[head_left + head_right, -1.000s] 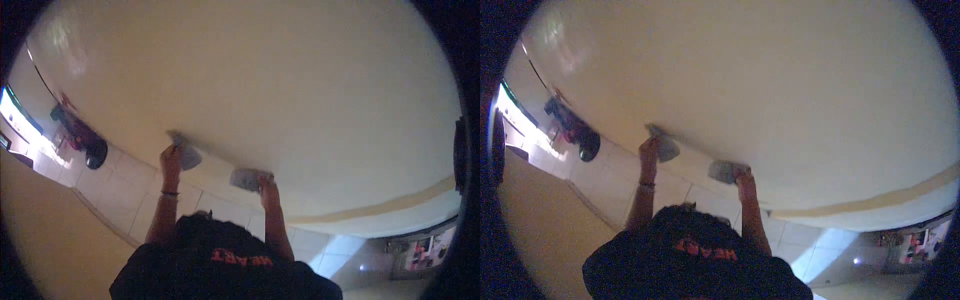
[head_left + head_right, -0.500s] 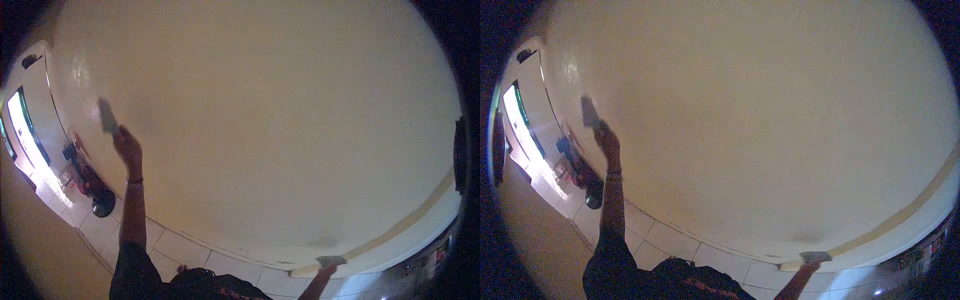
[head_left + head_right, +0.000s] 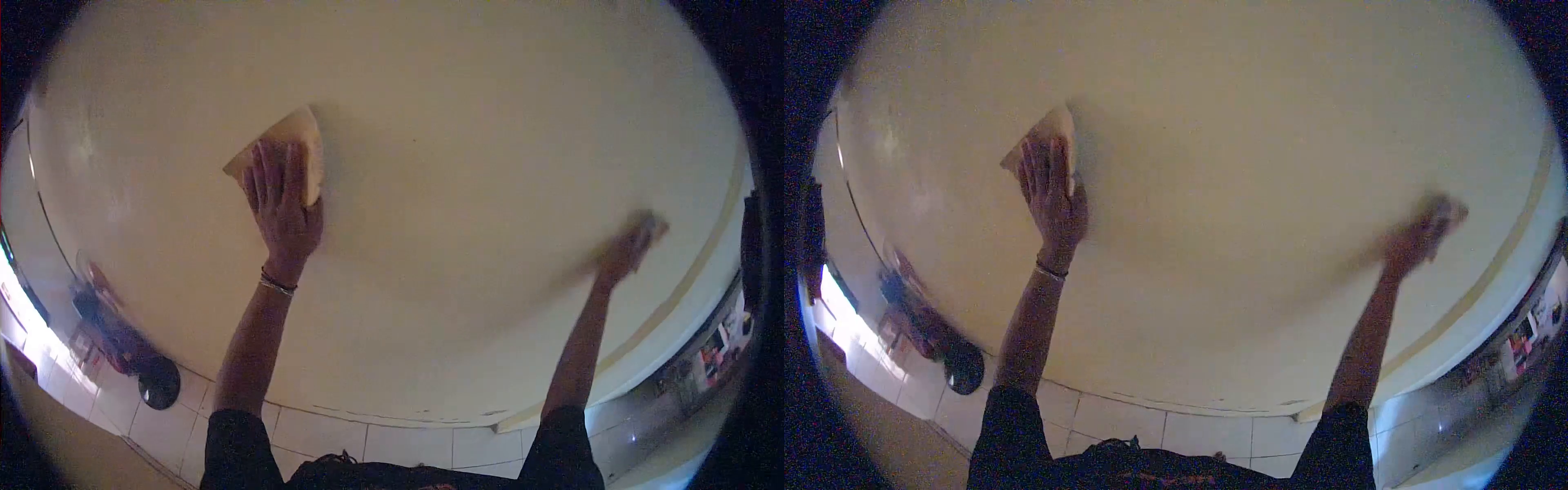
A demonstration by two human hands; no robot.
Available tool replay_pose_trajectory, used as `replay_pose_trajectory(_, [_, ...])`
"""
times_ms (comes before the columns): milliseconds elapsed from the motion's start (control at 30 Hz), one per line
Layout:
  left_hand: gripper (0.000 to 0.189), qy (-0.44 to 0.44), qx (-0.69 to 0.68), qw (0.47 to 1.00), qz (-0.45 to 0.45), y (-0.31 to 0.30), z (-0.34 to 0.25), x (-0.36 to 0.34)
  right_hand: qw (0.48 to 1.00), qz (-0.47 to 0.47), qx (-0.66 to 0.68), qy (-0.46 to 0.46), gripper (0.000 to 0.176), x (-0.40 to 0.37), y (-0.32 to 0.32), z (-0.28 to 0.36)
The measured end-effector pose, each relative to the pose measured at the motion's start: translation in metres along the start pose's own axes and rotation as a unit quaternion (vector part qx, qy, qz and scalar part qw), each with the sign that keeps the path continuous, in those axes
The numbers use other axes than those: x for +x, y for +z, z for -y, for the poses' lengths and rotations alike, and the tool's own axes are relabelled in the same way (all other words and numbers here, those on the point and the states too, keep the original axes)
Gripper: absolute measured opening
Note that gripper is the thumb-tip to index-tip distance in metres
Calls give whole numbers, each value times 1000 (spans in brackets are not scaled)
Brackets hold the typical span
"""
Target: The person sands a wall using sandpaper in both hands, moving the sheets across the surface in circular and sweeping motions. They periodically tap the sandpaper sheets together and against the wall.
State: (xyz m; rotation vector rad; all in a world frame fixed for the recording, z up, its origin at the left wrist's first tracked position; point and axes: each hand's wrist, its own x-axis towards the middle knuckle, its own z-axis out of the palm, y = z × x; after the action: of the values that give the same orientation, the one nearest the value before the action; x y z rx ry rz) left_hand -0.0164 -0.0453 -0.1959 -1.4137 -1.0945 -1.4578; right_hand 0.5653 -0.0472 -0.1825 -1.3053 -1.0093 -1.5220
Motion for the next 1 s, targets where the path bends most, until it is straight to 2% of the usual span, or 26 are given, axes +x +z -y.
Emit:
replay_pose_trajectory(33, [50, 0, 16, 999, 28, -2, 1, -2, 999, 13, 39, 32, 45, 21, -12, 54])
replay_pose_trajectory(67, [50, 1, 30, 998, 55, -3, 3, -2, 915, 107, 325, 214, 44, 48, -49, 135])
replay_pose_trajectory(100, [50, 3, 19, 998, 60, -1, 5, -5, 982, 58, 166, 76, 43, 37, -53, 189])
replay_pose_trajectory(133, [49, 3, 11, 999, 34, 0, 4, -7, 952, 79, 295, -12, 44, 41, -93, 252])
replay_pose_trajectory(167, [49, 5, -2, 1000, 11, 3, 0, -9, 951, 147, 240, -127, 47, 22, -107, 290])
replay_pose_trajectory(200, [49, 10, -26, 999, 21, 3, -2, -10, 875, 262, 332, -235, 49, 8, -125, 316])
replay_pose_trajectory(233, [48, 17, -16, 999, 24, 2, -3, -12, 786, 278, 412, -369, 45, -3, -132, 322])
replay_pose_trajectory(300, [47, 28, -22, 999, 23, 8, 0, -13, 678, 466, 529, -207, 41, 29, -136, 323])
replay_pose_trajectory(333, [46, 33, -23, 999, 5, 10, 0, -15, 773, 374, 449, -246, 37, 32, -107, 308])
replay_pose_trajectory(367, [46, 38, -21, 999, -13, 9, 2, -15, 868, 216, 368, -255, 35, 49, -91, 284])
replay_pose_trajectory(400, [46, 42, -33, 998, -16, 10, 1, -16, 925, 104, 282, -232, 39, 83, -98, 256])
replay_pose_trajectory(433, [46, 41, -18, 999, -15, 8, 4, -12, 934, 82, 333, -97, 43, 102, -85, 231])
replay_pose_trajectory(467, [47, 39, -4, 999, -13, 9, 5, -11, 933, 22, 359, -18, 40, 120, -85, 211])
replay_pose_trajectory(500, [48, 31, 44, 999, -2, 9, 5, -12, 986, -24, 160, -28, 41, 109, -55, 168])
replay_pose_trajectory(533, [48, 38, 29, 999, -3, 10, 7, -14, 989, -25, 145, -23, 41, 81, -43, 156])
replay_pose_trajectory(600, [50, 40, 30, 999, -6, 16, 10, -20, 987, -22, 88, 130, 44, 38, -27, 150])
replay_pose_trajectory(633, [50, 46, 22, 999, -18, 14, 8, -18, 972, 44, 170, 153, 48, 37, -61, 185])
replay_pose_trajectory(667, [51, 49, 15, 998, -29, 13, 3, -17, 954, 93, 270, 93, 49, 12, -81, 205])
replay_pose_trajectory(700, [52, 55, 18, 998, -37, 13, 7, -17, 966, 136, 198, -98, 44, -20, -88, 217])
replay_pose_trajectory(733, [52, 62, 23, 997, -42, 12, 3, -17, 917, 241, 280, -149, 49, -31, -104, 223])
replay_pose_trajectory(800, [51, 96, -56, 992, -55, -2, -24, 3, 847, 251, 349, -312, 56, -34, -115, 193])
replay_pose_trajectory(833, [51, 107, -66, 991, -53, 4, -27, 1, 853, 253, 343, -300, 56, -31, -112, 168])
replay_pose_trajectory(900, [49, 62, -2, 996, -57, 15, -20, 0, 891, 223, 247, -308, 61, -10, -94, 107])
replay_pose_trajectory(933, [49, 72, -6, 996, -54, 16, -29, -2, 909, 209, 242, -267, 62, -2, -81, 74])
replay_pose_trajectory(967, [48, 11, -30, 998, -57, 19, -42, -1, 929, 190, 218, -232, 64, 8, -74, 40])
replay_pose_trajectory(1000, [47, -53, -57, 995, -69, 7, -34, -13, 949, 201, 194, -149, 64, -2, -81, 18])
